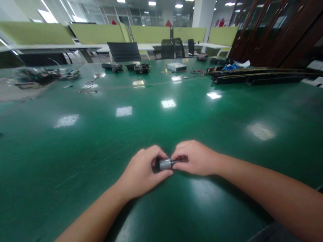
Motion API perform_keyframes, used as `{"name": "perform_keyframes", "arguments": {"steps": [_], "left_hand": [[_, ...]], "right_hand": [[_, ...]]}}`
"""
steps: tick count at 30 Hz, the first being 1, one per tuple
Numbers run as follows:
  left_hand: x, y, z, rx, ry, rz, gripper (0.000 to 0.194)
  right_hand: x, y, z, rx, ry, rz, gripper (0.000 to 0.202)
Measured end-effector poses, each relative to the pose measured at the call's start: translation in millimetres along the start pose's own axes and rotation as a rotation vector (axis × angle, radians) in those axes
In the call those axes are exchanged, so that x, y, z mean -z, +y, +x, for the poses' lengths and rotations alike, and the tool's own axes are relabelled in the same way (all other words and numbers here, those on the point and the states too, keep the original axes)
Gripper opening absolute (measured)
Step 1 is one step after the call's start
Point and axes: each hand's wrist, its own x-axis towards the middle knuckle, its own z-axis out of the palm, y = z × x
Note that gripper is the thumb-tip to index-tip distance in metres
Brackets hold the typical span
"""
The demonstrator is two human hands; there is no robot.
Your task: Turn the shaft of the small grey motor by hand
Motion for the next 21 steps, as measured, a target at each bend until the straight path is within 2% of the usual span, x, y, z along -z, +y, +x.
{"name": "perform_keyframes", "arguments": {"steps": [2,8,21], "left_hand": [[1.6,0.8,0.0,-0.012,-0.003,-0.004,0.032],[3.9,2.0,0.8,-0.037,-0.02,-0.014,0.021],[2.4,2.6,1.4,-0.032,-0.018,0.0,0.022]], "right_hand": [[0.2,0.2,-0.9,-0.004,0.003,0.001,0.014],[2.1,1.3,-1.8,0.002,0.003,0.015,0.013],[2.6,1.9,-2.7,0.031,-0.013,-0.014,0.012]]}}
